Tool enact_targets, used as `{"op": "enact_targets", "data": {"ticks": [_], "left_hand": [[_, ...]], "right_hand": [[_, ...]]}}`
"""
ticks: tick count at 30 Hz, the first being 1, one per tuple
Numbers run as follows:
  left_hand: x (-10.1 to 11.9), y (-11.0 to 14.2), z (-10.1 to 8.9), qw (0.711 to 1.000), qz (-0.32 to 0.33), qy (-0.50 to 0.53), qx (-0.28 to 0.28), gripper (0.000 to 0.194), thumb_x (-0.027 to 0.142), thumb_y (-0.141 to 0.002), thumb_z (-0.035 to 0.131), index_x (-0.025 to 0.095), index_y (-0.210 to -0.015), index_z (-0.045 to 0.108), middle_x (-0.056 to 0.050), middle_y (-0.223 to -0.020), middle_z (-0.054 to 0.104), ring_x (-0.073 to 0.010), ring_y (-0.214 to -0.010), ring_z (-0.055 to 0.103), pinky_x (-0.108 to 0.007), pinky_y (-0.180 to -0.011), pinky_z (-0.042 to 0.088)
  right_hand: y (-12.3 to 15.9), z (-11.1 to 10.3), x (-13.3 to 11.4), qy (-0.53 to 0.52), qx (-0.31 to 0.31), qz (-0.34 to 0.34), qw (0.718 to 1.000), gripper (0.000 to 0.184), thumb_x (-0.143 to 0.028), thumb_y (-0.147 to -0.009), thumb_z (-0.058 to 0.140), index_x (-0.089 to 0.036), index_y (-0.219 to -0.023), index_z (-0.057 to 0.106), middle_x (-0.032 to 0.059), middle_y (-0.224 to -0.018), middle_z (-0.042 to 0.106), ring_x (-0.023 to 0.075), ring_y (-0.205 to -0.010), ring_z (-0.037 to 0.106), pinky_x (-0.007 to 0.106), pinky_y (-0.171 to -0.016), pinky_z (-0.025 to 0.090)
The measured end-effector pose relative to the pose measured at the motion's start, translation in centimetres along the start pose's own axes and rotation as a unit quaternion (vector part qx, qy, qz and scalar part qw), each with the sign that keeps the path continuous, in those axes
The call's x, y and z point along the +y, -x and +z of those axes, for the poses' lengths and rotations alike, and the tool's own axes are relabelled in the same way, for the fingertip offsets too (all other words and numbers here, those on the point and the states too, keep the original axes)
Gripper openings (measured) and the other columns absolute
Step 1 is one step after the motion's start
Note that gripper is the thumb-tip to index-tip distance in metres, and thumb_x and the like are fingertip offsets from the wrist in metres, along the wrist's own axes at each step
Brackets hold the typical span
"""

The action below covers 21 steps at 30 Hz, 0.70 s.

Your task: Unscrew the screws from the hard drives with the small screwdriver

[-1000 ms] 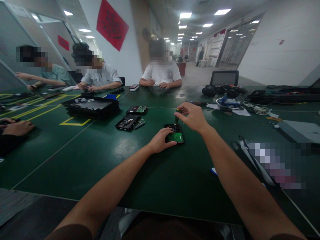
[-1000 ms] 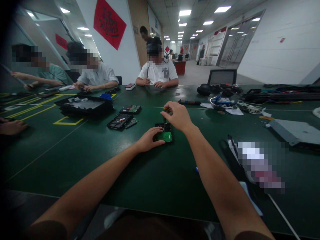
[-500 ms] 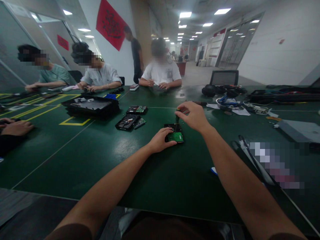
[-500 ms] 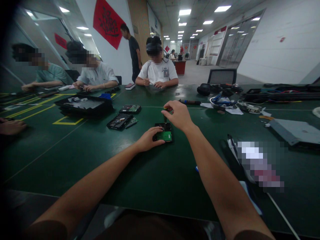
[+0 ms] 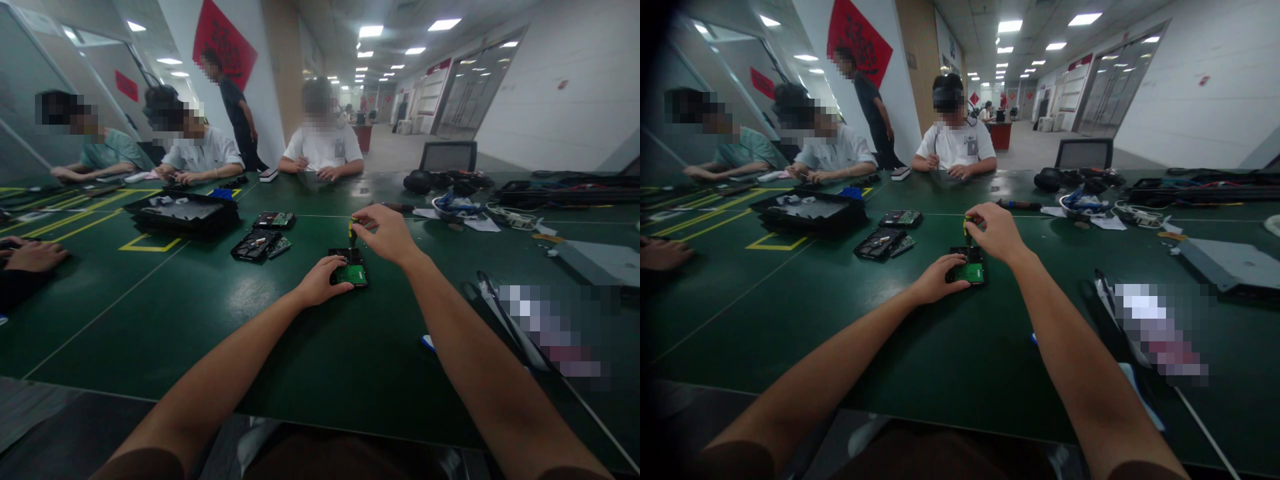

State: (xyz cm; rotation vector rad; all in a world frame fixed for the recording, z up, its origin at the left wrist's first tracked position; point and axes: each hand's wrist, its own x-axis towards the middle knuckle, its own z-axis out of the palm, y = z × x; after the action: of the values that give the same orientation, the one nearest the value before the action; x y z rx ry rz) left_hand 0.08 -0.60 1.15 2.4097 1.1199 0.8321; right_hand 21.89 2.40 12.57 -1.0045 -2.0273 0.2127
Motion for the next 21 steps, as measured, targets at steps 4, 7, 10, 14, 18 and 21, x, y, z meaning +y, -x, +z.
{"op": "enact_targets", "data": {"ticks": [4,7,10,14,18,21], "left_hand": [[-0.1,0.05,0.05,1.0,-0.005,0.004,-0.001,0.066,0.054,-0.083,0.077,0.019,-0.136,0.061,-0.015,-0.147,0.058,-0.0301,-0.141,0.051,-0.049,-0.12,0.042],[0.0,0.07,-0.02,1.0,-0.004,0.006,-0.001,0.066,0.053,-0.083,0.077,0.018,-0.136,0.061,-0.015,-0.146,0.058,-0.0296,-0.141,0.051,-0.048,-0.121,0.041],[0.25,0.07,-0.19,1.0,-0.006,0.006,-0.003,0.065,0.053,-0.084,0.076,0.017,-0.136,0.06,-0.015,-0.146,0.058,-0.0297,-0.141,0.052,-0.048,-0.121,0.041],[0.42,0.07,-0.3,1.0,-0.008,0.005,-0.006,0.064,0.053,-0.085,0.076,0.018,-0.136,0.06,-0.015,-0.147,0.058,-0.0301,-0.142,0.051,-0.049,-0.121,0.041],[0.24,0.07,-0.18,1.0,-0.008,0.004,-0.006,0.065,0.054,-0.084,0.076,0.018,-0.137,0.06,-0.015,-0.147,0.057,-0.03,-0.142,0.05,-0.049,-0.122,0.04],[0.1,0.05,-0.1,1.0,-0.008,0.006,-0.003,0.065,0.054,-0.083,0.077,0.019,-0.136,0.061,-0.014,-0.147,0.057,-0.0303,-0.142,0.05,-0.05,-0.122,0.04]], "right_hand": [[0.11,0.14,-0.04,-0.02,0.012,0.024,0.999,0.017,-0.029,-0.087,0.069,-0.022,-0.103,0.07,0.0084,-0.105,0.074,0.0255,-0.093,0.071,0.044,-0.085,0.061],[0.1,0.13,-0.15,-0.027,0.02,0.034,0.999,0.016,-0.032,-0.086,0.072,-0.022,-0.098,0.069,0.0068,-0.099,0.075,0.0242,-0.088,0.071,0.042,-0.081,0.061],[0.0,0.03,-0.16,-0.015,0.02,0.014,1.0,0.013,-0.034,-0.088,0.071,-0.023,-0.095,0.07,0.0062,-0.097,0.074,0.0237,-0.087,0.071,0.042,-0.082,0.06],[-0.02,0.07,0.07,-0.006,0.02,-0.001,1.0,0.013,-0.034,-0.089,0.07,-0.023,-0.097,0.07,0.0071,-0.101,0.073,0.024,-0.09,0.07,0.043,-0.085,0.059],[0.06,0.19,0.1,-0.029,0.037,0.034,0.998,0.016,-0.035,-0.087,0.072,-0.022,-0.096,0.067,0.007,-0.097,0.074,0.0235,-0.086,0.071,0.043,-0.082,0.06],[0.03,0.06,-0.08,-0.027,0.027,0.038,0.999,0.018,-0.039,-0.086,0.074,-0.024,-0.093,0.067,0.0056,-0.093,0.074,0.0233,-0.083,0.07,0.043,-0.08,0.06]]}}
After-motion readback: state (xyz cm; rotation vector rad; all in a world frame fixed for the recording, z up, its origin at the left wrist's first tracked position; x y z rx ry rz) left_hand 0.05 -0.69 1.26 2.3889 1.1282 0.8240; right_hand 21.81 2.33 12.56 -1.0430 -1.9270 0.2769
